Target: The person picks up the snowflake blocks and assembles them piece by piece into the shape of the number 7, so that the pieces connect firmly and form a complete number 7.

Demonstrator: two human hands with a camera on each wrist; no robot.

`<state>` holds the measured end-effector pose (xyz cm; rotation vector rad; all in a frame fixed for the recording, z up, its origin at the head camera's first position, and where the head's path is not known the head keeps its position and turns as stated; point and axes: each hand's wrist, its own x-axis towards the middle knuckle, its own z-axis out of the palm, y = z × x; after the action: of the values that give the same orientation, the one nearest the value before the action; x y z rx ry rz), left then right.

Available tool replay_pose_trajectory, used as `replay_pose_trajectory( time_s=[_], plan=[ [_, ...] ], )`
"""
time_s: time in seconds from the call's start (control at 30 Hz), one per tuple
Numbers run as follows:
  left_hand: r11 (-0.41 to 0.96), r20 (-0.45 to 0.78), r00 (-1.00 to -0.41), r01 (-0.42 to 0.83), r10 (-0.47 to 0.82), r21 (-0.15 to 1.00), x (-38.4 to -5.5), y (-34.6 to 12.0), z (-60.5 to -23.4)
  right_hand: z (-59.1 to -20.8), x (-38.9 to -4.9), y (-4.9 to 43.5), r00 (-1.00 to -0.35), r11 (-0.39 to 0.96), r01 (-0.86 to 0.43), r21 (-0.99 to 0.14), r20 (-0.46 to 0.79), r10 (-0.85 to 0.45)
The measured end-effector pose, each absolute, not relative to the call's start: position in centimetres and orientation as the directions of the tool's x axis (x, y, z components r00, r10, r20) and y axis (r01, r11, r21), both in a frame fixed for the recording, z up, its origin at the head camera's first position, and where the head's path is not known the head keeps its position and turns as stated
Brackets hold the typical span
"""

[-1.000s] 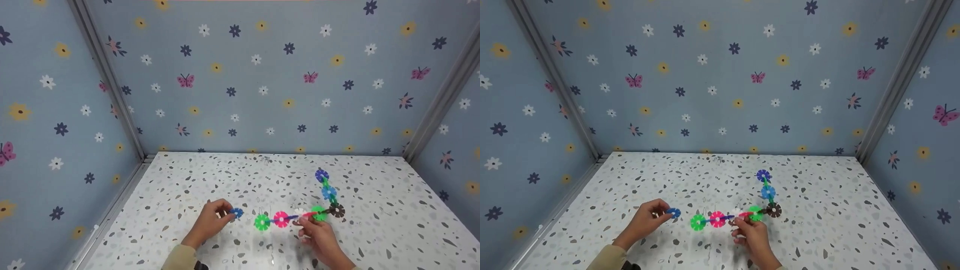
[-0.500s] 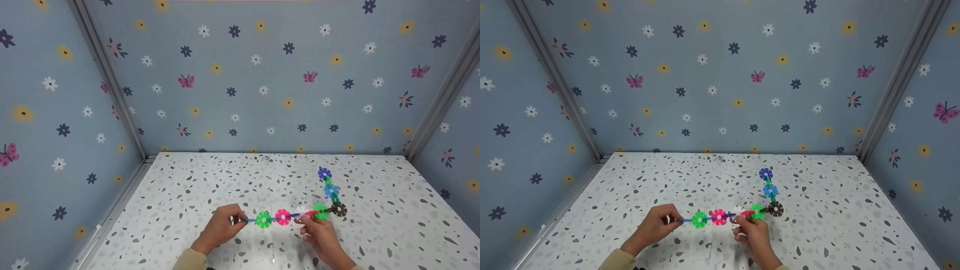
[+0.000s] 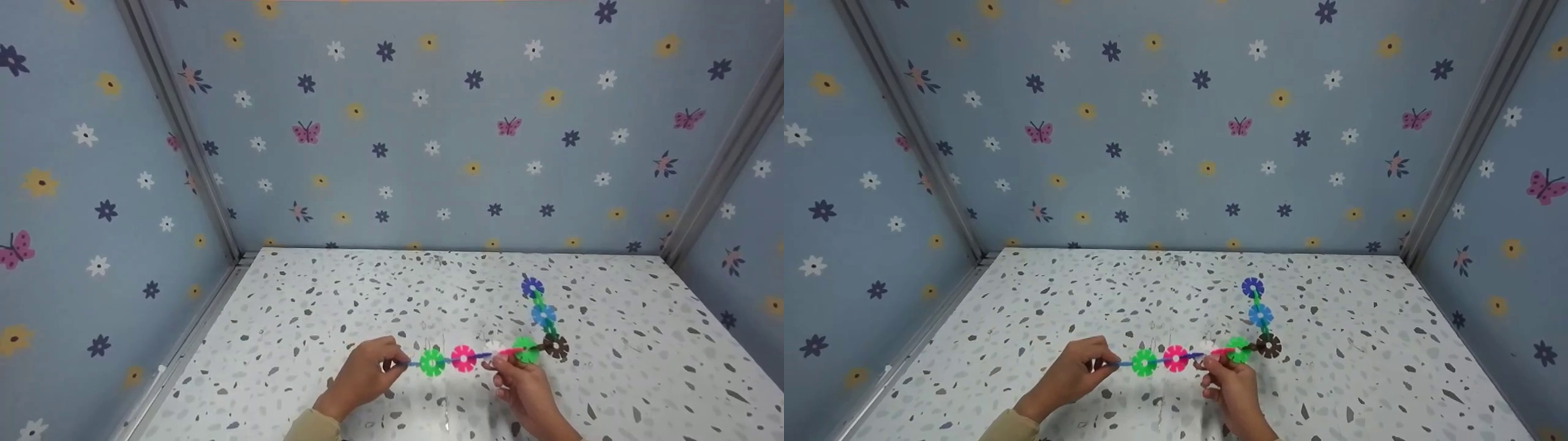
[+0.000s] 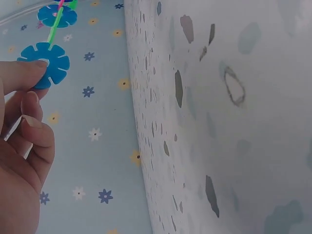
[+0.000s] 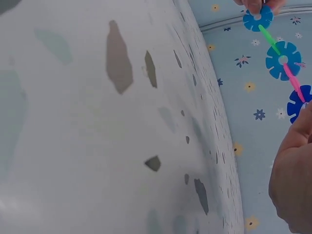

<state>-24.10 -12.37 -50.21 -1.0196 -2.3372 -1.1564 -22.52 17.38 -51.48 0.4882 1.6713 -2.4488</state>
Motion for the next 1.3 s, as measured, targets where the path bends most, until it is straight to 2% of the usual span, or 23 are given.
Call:
replay_pose_trajectory(
  time_s=[0.3, 0.47, 0.7, 0.9, 1.13, 1.2, 1.3],
  plan=[
    [0.334, 0.587, -0.691, 0.72, 0.422, 0.608, -23.6, -11.8, -50.6, -51.6, -22.2, 17.3, -0.932, -0.366, 0.301, -0.88, -0.353, 0.08],
    [0.322, 0.577, -0.704, 0.706, 0.414, 0.631, -22.9, -11.3, -50.5, -51.4, -21.8, 17.7, -0.94, -0.353, 0.305, -0.884, -0.34, 0.039],
    [0.25, 0.699, -0.62, 0.784, 0.357, 0.568, -22.6, -10.1, -50.0, -50.6, -21.6, 18.0, -0.959, -0.35, 0.265, -0.898, -0.283, 0.0],
    [0.216, 0.704, -0.613, 0.788, 0.359, 0.576, -22.2, -9.6, -49.6, -50.4, -21.3, 18.3, -0.963, -0.362, 0.261, -0.895, -0.265, -0.038],
    [0.144, 0.668, -0.658, 0.741, 0.348, 0.656, -21.7, -9.3, -50.2, -50.2, -21.4, 18.6, -0.972, -0.303, 0.22, -0.927, -0.235, 0.013],
    [0.138, 0.629, -0.698, 0.699, 0.342, 0.701, -21.5, -9.2, -50.4, -50.1, -21.6, 18.6, -0.975, -0.291, 0.198, -0.936, -0.22, 0.043],
    [0.128, 0.526, -0.788, 0.586, 0.319, 0.8, -21.2, -8.9, -50.5, -50.0, -21.7, 18.5, -0.977, -0.287, 0.166, -0.943, -0.198, 0.084]
  ],
)
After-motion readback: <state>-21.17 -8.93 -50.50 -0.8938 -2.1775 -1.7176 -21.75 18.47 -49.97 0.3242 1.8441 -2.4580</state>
